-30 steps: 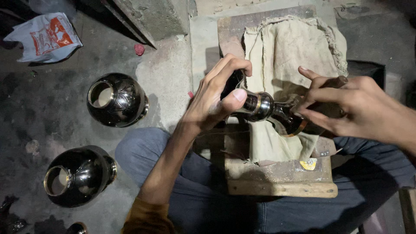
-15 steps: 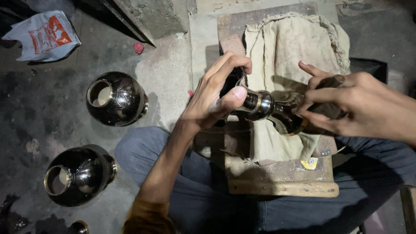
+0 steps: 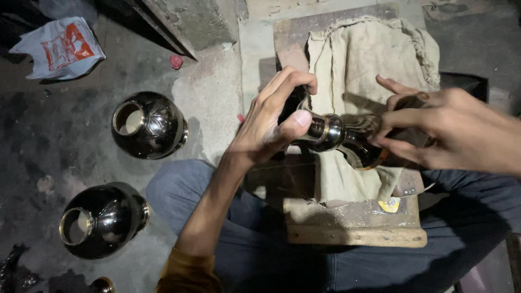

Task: The person sits cross-legged and uses a small chisel-like tool to engrave decorative patterns into a polished metal vessel. They rotate the vessel frequently to access different areas and continue carving along the neck and body.

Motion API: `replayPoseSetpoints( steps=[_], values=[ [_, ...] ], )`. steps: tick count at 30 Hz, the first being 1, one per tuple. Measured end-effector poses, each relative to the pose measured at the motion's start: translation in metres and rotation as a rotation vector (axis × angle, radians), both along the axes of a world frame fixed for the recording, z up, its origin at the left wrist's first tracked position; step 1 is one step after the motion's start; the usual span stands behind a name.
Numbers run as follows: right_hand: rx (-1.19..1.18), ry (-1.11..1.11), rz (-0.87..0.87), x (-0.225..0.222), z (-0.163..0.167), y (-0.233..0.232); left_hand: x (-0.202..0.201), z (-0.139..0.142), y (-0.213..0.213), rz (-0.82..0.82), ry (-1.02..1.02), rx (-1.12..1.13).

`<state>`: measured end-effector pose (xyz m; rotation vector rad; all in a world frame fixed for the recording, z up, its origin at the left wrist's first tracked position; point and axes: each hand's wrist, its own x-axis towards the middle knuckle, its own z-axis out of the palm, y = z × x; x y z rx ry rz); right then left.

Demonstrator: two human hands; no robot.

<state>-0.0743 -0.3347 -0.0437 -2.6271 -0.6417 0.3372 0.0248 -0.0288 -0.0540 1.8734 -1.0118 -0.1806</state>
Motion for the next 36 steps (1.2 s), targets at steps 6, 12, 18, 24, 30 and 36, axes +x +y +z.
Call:
replayPoseSetpoints(
  steps=[6, 12, 18, 24, 30, 36],
  values=[
    [0.531, -0.277, -0.811, -0.074, -0.074, -0.030, -0.007, -0.003, 0.006, -0.045, -0.086, -0.087],
    [0.362, -0.202, -1.056, -0.150, -0.045, 0.017, -0.019, -0.002, 0.012, -0.028, -0.127, -0.072],
    [0.366, -0.277, -1.057, -0.147, -0.033, 0.055, -0.042, -0.001, 0.020, -0.024, -0.184, -0.027],
    [0.160, -0.319, -1.114, -0.137, -0.023, 0.062, -0.057, -0.001, 0.027, -0.044, -0.235, 0.001],
    [0.229, -0.343, -0.932, -0.064, -0.006, 0.062, -0.066, -0.004, 0.026, -0.026, -0.265, 0.006],
    [-0.029, -0.397, -0.825, -0.050, -0.006, 0.070, -0.071, -0.010, 0.028, -0.010, -0.302, -0.012]
  ],
)
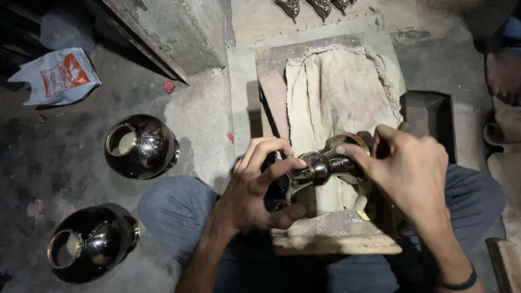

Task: The person sits cross-legged and uses a small chisel-like tool to engrave decorative patterns into a polished metal vessel. They rotate the vessel frequently to access different areas and continue carving along the neck and body.

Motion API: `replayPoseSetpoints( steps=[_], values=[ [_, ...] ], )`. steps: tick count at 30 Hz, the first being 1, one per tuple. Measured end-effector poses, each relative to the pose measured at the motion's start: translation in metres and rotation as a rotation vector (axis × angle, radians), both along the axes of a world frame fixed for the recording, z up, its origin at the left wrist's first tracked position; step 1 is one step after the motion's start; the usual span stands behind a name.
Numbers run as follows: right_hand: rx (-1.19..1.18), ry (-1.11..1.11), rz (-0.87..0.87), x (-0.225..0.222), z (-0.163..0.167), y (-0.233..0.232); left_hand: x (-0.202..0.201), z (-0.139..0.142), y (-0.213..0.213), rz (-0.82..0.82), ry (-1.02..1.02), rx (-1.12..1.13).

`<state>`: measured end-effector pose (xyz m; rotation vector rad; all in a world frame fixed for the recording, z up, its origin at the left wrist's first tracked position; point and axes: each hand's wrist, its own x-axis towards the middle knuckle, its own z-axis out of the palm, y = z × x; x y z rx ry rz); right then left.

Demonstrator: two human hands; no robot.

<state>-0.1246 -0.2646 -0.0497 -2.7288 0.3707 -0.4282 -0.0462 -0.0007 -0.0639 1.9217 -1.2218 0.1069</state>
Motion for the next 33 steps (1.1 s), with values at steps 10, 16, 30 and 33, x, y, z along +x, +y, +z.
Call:
replayPoseSetpoints(
  steps=[10, 16, 30, 33],
  values=[
    [0.194, 0.038, -0.123, -0.055, -0.012, 0.014, -0.006, -0.007, 0.006, -0.003, -0.047, -0.031],
    [0.434, -0.445, -0.120, -0.080, -0.001, 0.022, -0.021, -0.008, 0.010, -0.026, -0.059, -0.018],
    [0.343, -0.538, -0.088, -0.061, -0.024, 0.064, -0.048, 0.000, 0.008, 0.065, -0.207, 0.017],
    [0.308, -0.554, -0.076, -0.058, -0.027, 0.065, -0.049, 0.002, 0.006, 0.063, -0.224, 0.013]
  ],
)
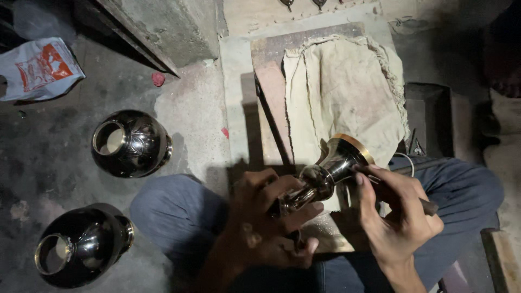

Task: The person sits cross-legged and uses a small chisel-like tool to engrave decorative patterns into a polished metal vessel. They rotate the vessel frequently to access different areas and continue carving along the neck and body.

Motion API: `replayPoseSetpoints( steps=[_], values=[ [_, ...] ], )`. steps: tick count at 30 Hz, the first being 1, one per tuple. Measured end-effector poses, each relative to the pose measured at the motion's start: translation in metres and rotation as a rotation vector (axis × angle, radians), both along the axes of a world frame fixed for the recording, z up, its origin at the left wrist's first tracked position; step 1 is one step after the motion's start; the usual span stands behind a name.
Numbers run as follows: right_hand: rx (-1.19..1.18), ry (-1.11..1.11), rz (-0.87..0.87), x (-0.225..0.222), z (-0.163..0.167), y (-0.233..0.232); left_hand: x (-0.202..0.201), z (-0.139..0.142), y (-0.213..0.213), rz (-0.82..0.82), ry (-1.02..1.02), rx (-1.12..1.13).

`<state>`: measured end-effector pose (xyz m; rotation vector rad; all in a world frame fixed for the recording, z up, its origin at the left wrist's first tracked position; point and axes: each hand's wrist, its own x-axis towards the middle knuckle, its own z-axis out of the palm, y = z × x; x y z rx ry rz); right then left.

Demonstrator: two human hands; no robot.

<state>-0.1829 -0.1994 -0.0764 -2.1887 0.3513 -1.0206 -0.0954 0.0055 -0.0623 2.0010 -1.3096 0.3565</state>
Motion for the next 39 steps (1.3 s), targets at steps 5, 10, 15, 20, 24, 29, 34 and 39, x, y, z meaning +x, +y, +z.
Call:
replayPoseSetpoints(
  steps=[5, 10, 15, 20, 24, 29, 34, 39],
  values=[
    [0.000, -0.009, 0.014, 0.003, 0.003, 0.001, 0.000, 0.001, -0.001, -0.033, 0.003, -0.011],
    [0.001, 0.022, 0.004, 0.004, 0.008, 0.004, 0.001, 0.000, -0.001, -0.036, -0.025, 0.013],
    [-0.020, 0.075, -0.004, 0.004, 0.010, 0.003, 0.002, -0.002, -0.004, -0.045, -0.028, 0.001],
    [0.040, 0.082, 0.064, 0.005, 0.015, -0.003, -0.001, -0.004, -0.006, -0.030, -0.038, 0.005],
    [0.060, 0.072, 0.026, 0.007, 0.015, -0.001, 0.000, -0.008, -0.009, -0.038, -0.061, -0.003],
    [0.003, 0.055, 0.022, 0.006, 0.010, 0.001, 0.000, -0.007, -0.005, -0.028, -0.067, 0.002],
    [0.050, 0.042, 0.081, 0.007, 0.009, -0.005, 0.003, -0.007, -0.008, -0.040, -0.059, -0.025],
    [0.058, 0.034, 0.022, 0.010, 0.007, 0.001, 0.003, -0.006, -0.006, -0.012, -0.070, -0.010]
  ],
)
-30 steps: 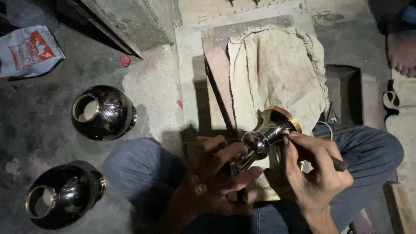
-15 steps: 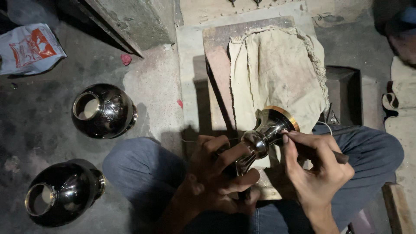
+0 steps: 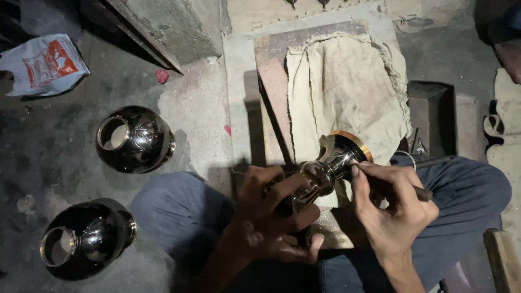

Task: The person sits cross-legged and uses a small chisel-like tool to engrave decorative patterns into a polished metal vessel. They rotate the vessel frequently to access different areas and continue carving along the neck and body.

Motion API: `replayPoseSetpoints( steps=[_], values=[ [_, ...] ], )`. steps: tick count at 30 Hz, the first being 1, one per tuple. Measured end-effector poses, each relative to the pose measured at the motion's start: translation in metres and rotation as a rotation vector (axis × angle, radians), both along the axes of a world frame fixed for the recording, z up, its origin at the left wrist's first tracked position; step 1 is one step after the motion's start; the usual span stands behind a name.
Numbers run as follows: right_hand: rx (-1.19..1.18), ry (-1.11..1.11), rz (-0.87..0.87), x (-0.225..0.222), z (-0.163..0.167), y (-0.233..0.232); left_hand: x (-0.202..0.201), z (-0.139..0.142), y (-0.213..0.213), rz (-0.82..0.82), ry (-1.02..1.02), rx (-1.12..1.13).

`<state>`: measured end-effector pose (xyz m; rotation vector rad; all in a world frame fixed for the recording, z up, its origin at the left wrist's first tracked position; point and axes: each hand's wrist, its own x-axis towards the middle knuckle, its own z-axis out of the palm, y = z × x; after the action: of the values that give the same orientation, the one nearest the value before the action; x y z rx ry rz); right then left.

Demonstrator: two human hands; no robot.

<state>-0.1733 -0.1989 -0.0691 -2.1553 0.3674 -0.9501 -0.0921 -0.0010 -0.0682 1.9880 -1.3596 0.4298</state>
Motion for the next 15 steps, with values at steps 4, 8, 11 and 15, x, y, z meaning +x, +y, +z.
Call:
replayPoseSetpoints(
  steps=[4, 8, 11, 15],
  values=[
    [-0.010, 0.006, 0.016, 0.000, 0.000, -0.001, 0.002, -0.001, 0.003, -0.010, 0.015, 0.005],
    [-0.015, -0.020, 0.105, 0.000, 0.001, -0.009, 0.004, -0.004, 0.003, -0.004, -0.013, 0.014],
    [-0.012, -0.026, 0.099, 0.001, 0.001, -0.009, 0.003, -0.007, 0.002, 0.016, -0.029, 0.018],
    [-0.008, 0.005, 0.031, 0.002, 0.000, -0.005, 0.002, -0.010, 0.001, 0.019, -0.028, 0.010]
  ],
)
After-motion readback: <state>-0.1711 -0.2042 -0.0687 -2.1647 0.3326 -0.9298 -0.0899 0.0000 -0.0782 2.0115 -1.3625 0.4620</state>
